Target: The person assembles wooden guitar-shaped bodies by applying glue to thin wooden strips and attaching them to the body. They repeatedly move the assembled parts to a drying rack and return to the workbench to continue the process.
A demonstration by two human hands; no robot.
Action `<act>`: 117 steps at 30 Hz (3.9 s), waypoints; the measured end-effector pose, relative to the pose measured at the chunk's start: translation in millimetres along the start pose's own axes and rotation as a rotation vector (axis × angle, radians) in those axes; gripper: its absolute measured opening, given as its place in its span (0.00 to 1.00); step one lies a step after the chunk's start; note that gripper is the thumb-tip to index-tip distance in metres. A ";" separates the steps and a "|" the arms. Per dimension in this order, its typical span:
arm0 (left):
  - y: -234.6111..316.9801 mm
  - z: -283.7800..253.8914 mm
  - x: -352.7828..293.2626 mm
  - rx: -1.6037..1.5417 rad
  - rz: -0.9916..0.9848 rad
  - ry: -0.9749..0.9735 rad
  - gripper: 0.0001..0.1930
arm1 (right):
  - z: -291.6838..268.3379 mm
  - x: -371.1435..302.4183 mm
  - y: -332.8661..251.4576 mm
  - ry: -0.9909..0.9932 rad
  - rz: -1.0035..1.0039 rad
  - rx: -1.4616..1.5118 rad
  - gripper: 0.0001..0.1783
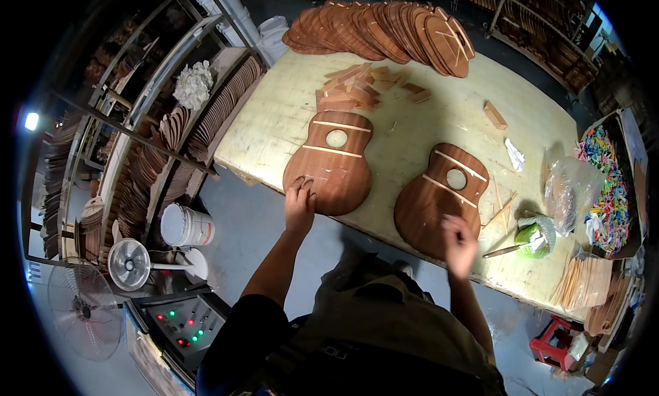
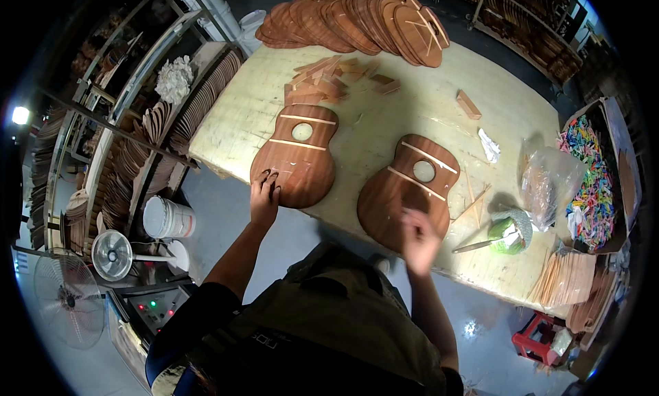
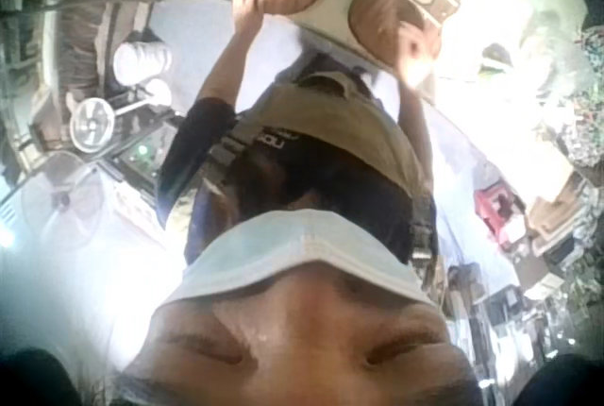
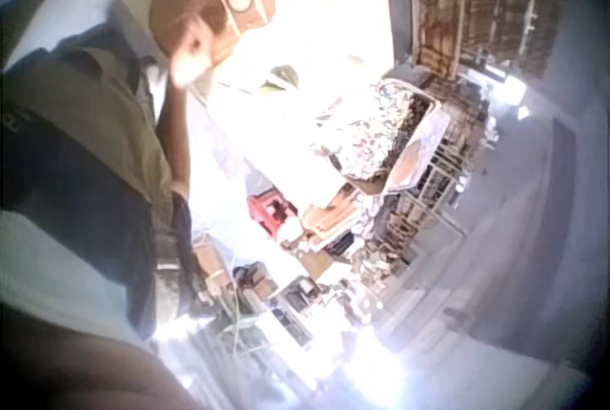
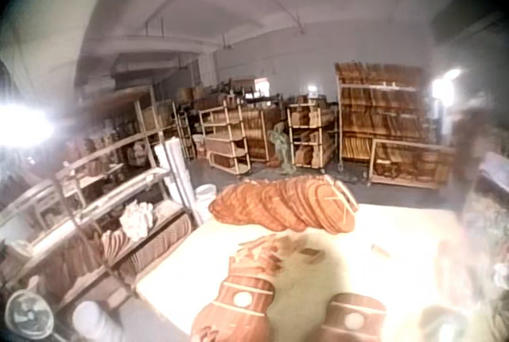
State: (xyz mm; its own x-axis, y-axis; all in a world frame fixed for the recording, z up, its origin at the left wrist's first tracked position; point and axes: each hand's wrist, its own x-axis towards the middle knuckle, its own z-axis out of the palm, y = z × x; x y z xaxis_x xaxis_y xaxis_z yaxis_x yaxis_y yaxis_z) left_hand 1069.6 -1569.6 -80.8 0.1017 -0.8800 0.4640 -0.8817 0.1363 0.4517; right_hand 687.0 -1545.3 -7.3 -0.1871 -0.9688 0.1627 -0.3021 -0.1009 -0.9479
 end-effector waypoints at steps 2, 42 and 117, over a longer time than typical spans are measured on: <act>3.8 -2.7 6.1 -0.017 0.035 0.011 0.19 | 55.2 9.4 4.5 -0.128 -0.084 -0.127 0.08; -25.1 4.6 34.3 -0.157 0.317 -0.321 0.24 | 268.2 46.9 -3.0 -0.118 0.053 -0.360 0.08; 196.1 80.0 -21.6 -0.316 0.092 -0.448 0.11 | -350.0 274.9 124.7 0.457 0.392 -1.063 0.12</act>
State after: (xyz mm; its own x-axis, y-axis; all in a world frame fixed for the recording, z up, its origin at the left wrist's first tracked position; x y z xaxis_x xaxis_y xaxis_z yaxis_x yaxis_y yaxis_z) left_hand 857.7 -1560.3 -63.2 -0.2358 -0.9562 0.1738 -0.6899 0.2906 0.6631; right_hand 270.7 -1744.9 15.1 -0.6837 -0.7016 0.2005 -0.7252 0.6230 -0.2932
